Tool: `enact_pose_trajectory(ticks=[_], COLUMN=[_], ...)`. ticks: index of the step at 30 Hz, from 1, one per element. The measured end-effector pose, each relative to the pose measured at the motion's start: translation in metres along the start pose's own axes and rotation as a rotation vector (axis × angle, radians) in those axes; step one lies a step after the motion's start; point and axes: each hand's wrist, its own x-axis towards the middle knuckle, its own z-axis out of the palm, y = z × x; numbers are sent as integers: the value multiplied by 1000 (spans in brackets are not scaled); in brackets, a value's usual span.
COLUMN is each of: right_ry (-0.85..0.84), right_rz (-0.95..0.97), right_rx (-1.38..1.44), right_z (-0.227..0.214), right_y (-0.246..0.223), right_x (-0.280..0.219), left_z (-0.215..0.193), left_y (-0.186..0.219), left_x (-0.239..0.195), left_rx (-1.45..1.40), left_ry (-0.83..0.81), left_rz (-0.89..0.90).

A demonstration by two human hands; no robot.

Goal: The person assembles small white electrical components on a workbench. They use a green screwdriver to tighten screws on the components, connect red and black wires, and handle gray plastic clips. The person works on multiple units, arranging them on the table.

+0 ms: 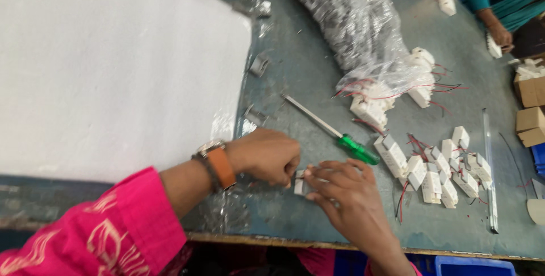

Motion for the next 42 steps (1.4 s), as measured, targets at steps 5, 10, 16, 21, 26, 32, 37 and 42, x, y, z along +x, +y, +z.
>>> enact_pose_trajectory(ticks=[5,10,16,21,26,32,37,42], right_ry=[-84,-136,-174,39,206,36,52,345], right_rz=[-65,16,-24,-197,-187,-130,71,192], right_rx=[-26,140,168,-16,105,168,722,166], right_z=[-7,0,39,161,258,171,61,48], right_y=[9,20,42,70,109,69,101,136], right_x=[6,3,-5,-35,-42,-23,-18,-2], left_z=[1,21,47,79,85,73,52,41], left_y=[1,6,-16,-49,-79,-54,4,57], left_x=[0,12,15,66,110,60,6,-5], left_rx=[-611,-927,-931,-846,-823,-829,-819,-670], left_ry=[-150,-211,-141,-163,-169,-47,119,447], left_rz=[-163,-357,-403,-440,-478,-558,-762,-606])
